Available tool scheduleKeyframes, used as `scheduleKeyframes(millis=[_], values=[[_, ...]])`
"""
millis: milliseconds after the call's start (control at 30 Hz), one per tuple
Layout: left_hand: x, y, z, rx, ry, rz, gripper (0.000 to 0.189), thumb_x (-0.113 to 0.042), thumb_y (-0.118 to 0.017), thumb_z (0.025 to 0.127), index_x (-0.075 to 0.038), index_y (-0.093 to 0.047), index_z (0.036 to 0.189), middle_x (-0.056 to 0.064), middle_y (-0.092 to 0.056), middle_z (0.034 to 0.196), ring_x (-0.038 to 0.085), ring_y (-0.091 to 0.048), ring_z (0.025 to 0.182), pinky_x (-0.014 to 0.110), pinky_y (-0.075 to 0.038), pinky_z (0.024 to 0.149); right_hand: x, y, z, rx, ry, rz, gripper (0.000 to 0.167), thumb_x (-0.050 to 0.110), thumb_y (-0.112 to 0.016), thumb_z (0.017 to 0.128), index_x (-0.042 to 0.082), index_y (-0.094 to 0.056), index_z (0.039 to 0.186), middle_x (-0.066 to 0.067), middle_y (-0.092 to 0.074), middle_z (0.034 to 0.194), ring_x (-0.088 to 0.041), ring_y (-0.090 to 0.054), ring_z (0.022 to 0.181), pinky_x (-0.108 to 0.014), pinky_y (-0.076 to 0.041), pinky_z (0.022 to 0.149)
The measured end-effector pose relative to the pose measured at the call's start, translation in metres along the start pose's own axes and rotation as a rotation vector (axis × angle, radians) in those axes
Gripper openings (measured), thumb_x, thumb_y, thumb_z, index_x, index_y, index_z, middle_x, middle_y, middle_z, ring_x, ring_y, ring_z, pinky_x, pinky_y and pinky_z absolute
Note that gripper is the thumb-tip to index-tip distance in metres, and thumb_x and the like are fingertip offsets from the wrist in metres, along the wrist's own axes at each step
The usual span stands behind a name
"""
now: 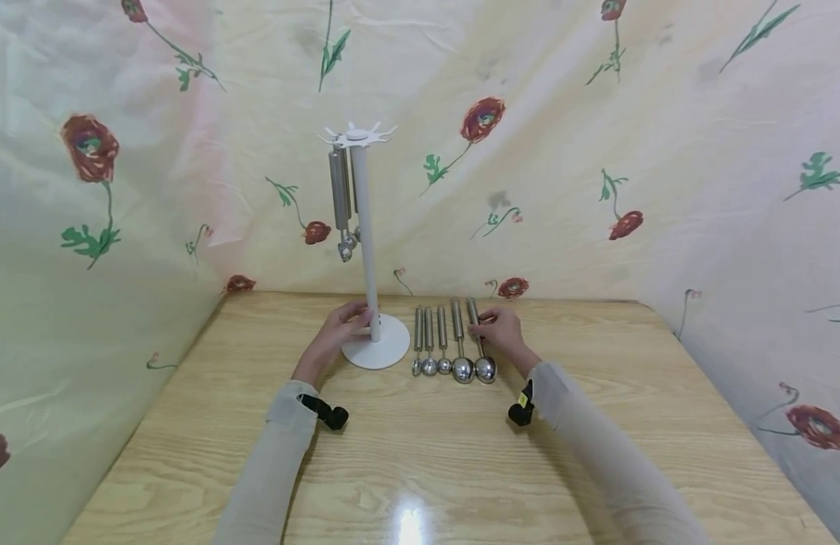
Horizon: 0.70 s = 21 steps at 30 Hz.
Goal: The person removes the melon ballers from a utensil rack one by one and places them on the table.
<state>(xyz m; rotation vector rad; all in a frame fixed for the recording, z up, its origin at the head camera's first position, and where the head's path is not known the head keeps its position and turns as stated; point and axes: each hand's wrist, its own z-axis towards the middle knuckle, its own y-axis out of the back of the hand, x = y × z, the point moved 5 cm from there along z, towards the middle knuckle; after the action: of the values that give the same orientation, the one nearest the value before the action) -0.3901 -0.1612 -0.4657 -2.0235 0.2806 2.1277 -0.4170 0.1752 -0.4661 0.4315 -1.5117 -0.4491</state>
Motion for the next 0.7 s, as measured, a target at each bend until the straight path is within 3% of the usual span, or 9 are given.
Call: scheduleKeyframes(millis=[133, 333, 500, 700], values=[[-0.0009, -0.0011, 0.0014, 0.020, -0.006, 0.000, 0.048, -0.024, -0.053, 0.108, 0.002, -0.047, 0.148, 0.025, -0.055, 0.140, 0.034, -0.055, 0.130, 0.054, -0.053, 0.108, 0.0032, 0.0008, -0.0021, 0.003, 0.001, -0.013, 0.036, 0.009, -0.077, 0.090, -0.012, -0.065, 0.116, -0.028, -0.071, 0.107, -0.010, -0.066, 0.065, -0.025, -0.062, 0.059], [-0.0023, -0.0023, 0.0010, 0.019, -0.001, 0.008, 0.044, -0.023, -0.053, 0.107, -0.002, -0.051, 0.145, 0.024, -0.059, 0.139, 0.032, -0.056, 0.129, 0.054, -0.053, 0.108, 0.0074, 0.0003, -0.0047, 0.016, -0.013, -0.060, 0.036, 0.013, -0.076, 0.092, -0.010, -0.066, 0.117, -0.029, -0.071, 0.110, -0.008, -0.065, 0.062, -0.024, -0.061, 0.057], [-0.0035, -0.0028, 0.0013, -0.014, -0.003, 0.017, 0.038, -0.021, -0.055, 0.106, -0.007, -0.058, 0.141, 0.022, -0.061, 0.136, 0.030, -0.059, 0.126, 0.052, -0.056, 0.105, 0.0077, 0.0007, -0.0044, 0.017, -0.015, -0.076, 0.036, 0.014, -0.076, 0.092, -0.010, -0.067, 0.117, -0.029, -0.071, 0.110, -0.008, -0.063, 0.062, -0.022, -0.059, 0.056], [-0.0043, -0.0030, 0.0016, -0.077, -0.017, 0.036, 0.040, -0.019, -0.058, 0.104, -0.003, -0.059, 0.141, 0.020, -0.067, 0.131, 0.027, -0.064, 0.122, 0.050, -0.058, 0.103, 0.0064, 0.0023, -0.0045, 0.038, -0.029, -0.041, 0.038, 0.015, -0.074, 0.093, -0.011, -0.065, 0.119, -0.027, -0.071, 0.109, -0.012, -0.067, 0.070, -0.024, -0.061, 0.059]])
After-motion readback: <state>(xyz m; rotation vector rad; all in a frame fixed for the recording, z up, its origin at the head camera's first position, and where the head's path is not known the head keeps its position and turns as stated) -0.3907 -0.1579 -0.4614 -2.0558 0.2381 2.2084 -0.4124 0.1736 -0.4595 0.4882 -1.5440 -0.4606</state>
